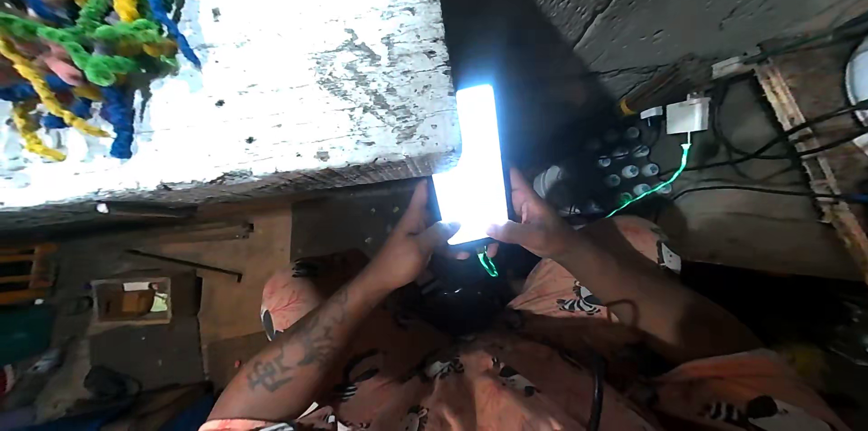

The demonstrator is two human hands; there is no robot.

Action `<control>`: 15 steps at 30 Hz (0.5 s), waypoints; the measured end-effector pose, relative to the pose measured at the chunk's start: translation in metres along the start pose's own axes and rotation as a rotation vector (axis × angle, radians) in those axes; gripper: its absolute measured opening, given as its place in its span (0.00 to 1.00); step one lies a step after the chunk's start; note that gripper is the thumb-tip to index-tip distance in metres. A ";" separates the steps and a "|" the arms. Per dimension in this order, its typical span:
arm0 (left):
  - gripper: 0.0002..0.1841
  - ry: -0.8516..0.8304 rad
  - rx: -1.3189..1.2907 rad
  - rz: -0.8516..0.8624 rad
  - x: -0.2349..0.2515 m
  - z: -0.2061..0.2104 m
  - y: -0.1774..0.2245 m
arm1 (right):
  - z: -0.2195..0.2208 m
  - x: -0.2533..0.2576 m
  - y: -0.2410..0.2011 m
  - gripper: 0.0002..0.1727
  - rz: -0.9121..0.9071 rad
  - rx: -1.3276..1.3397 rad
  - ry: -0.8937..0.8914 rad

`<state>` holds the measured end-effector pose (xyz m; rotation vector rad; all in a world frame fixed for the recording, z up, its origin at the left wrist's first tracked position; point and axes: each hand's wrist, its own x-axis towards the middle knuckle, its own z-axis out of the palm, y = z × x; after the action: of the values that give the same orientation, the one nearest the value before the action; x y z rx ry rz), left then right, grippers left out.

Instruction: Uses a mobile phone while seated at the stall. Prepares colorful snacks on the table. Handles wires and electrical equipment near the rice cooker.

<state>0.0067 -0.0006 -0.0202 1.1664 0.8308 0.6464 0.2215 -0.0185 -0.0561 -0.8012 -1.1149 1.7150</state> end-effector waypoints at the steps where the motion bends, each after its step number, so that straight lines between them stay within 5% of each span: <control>1: 0.33 0.024 0.006 -0.002 0.001 0.003 0.001 | 0.001 0.000 -0.001 0.51 0.006 -0.020 0.006; 8: 0.38 0.070 0.012 -0.051 0.000 0.018 0.003 | 0.014 0.001 -0.002 0.38 0.004 -0.187 0.269; 15: 0.39 0.023 -0.044 -0.018 -0.005 0.008 0.001 | -0.005 0.001 0.006 0.31 -0.084 -0.015 0.024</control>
<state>0.0105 -0.0089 -0.0164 1.1126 0.8410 0.6615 0.2236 -0.0165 -0.0636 -0.7716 -1.1311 1.6246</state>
